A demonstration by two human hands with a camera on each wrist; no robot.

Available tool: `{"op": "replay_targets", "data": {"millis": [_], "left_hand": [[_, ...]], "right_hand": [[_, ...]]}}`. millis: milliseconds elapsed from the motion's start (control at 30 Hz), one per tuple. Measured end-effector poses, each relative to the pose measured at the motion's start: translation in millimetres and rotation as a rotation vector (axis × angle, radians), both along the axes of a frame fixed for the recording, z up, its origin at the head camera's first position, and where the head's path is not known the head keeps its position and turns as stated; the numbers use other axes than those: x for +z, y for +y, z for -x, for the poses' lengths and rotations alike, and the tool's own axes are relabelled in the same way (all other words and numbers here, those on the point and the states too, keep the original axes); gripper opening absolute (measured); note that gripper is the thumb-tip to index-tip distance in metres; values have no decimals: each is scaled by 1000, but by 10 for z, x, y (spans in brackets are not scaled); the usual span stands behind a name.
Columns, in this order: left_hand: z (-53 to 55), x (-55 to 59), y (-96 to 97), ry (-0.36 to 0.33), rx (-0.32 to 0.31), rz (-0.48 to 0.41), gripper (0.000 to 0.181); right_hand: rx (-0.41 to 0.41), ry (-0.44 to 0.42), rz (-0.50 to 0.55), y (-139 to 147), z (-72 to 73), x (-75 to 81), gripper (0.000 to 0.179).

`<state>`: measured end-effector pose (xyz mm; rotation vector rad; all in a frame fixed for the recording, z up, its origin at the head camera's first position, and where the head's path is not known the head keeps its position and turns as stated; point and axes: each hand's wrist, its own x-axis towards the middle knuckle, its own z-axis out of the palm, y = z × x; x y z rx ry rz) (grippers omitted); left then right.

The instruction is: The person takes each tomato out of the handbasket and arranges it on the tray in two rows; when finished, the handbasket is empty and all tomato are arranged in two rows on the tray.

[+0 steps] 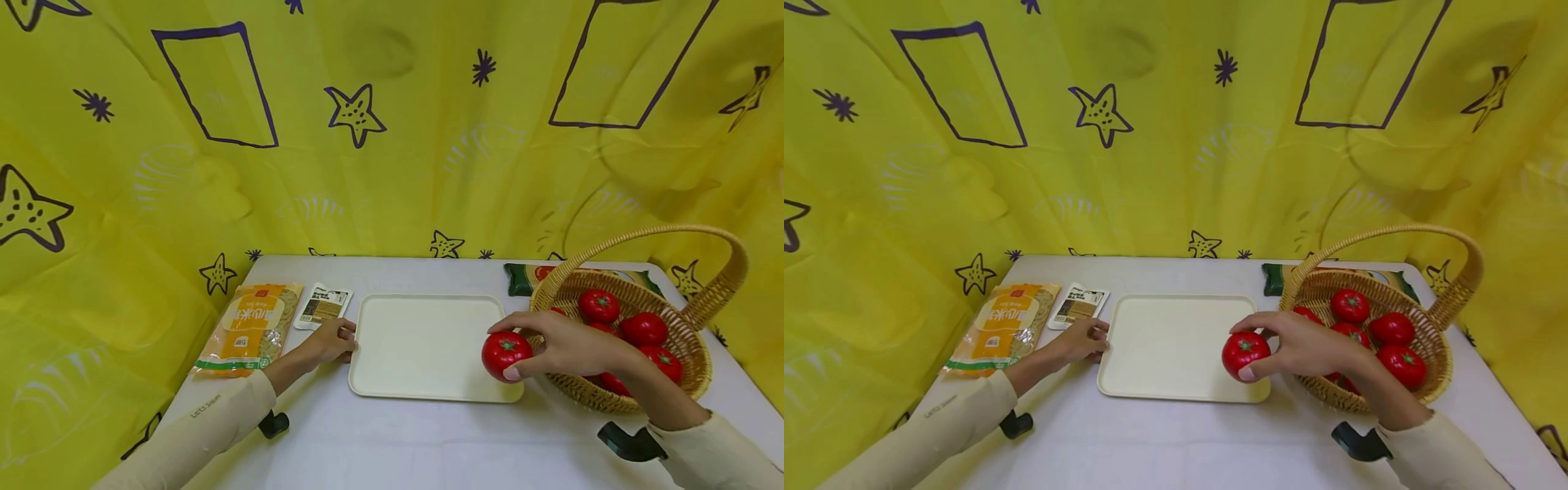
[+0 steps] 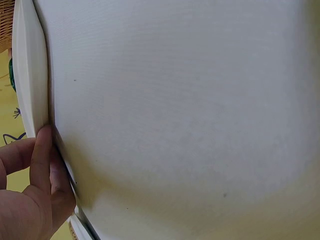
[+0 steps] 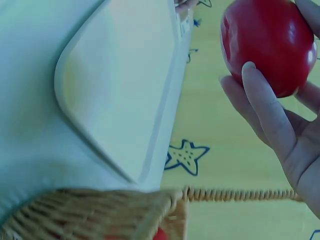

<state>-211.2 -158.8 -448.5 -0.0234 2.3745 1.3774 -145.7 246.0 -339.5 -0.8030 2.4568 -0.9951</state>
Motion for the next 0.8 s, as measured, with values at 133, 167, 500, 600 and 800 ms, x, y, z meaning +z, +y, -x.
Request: {"op": "replay_targets", "data": {"millis": [133,167,500,600,800], "left_hand": [[0,-12,-1,5,7,-11,36],[-2,-10,-1,8,7,-12,36],[0,-25,-11,-5,25,-22,37],[-10,-21,-12,0,25,-30,37],[-27,7,-15,-5,27,-46,37]], "right_hand": [[-16,-15,39,-106,60,-52,53],[-18,-20,50,-133,78,-58,53],[-55,-52,116,-387,236,-146,57],[-80,-55,118,-452,281,-174,60],[-109,-50,124,-569,400,-201,63]]}}
